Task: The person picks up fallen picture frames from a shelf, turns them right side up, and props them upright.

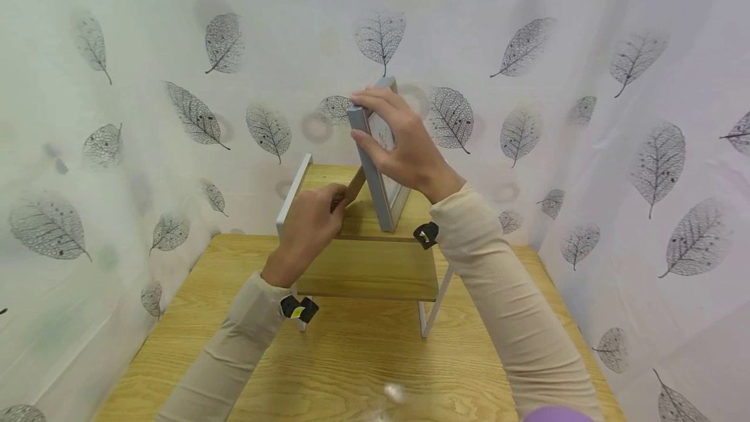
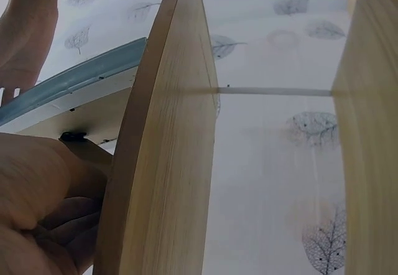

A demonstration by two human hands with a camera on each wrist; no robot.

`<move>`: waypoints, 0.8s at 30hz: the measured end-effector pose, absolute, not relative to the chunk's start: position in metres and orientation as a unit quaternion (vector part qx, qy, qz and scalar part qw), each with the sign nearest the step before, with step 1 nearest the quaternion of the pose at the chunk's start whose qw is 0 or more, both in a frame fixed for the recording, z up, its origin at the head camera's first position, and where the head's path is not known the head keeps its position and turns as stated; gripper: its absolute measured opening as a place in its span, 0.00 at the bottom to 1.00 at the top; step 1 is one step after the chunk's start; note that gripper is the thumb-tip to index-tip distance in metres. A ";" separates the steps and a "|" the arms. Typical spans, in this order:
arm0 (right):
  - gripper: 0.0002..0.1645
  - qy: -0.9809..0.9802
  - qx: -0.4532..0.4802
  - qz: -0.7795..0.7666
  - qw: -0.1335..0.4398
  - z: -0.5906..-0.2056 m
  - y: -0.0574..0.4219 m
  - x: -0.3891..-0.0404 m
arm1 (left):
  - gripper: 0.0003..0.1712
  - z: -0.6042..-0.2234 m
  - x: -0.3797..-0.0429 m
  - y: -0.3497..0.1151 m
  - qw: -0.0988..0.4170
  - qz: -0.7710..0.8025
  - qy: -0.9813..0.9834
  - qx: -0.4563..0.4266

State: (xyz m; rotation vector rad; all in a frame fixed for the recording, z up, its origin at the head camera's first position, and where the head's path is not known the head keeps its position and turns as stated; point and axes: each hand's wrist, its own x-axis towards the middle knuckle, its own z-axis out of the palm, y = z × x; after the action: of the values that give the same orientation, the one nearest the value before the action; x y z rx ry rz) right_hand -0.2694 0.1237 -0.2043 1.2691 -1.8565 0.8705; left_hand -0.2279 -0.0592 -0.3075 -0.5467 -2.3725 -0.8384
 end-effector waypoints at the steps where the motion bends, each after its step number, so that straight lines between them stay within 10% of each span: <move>1: 0.26 -0.720 0.492 0.334 0.358 -0.205 0.124 -0.270 | 0.08 -0.308 -0.228 -0.059 0.278 -0.313 -0.885 -0.204; 24: 0.27 -0.733 0.485 0.321 0.352 -0.205 0.112 -0.273 | 0.07 -0.310 -0.234 -0.061 0.271 -0.304 -0.895 -0.180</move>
State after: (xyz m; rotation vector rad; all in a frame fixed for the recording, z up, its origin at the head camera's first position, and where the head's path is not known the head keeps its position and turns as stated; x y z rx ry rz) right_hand -0.2725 0.1122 -0.2047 1.2553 -1.8983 0.8319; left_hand -0.2335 -0.0609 -0.3105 -0.4837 -2.4119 -0.8185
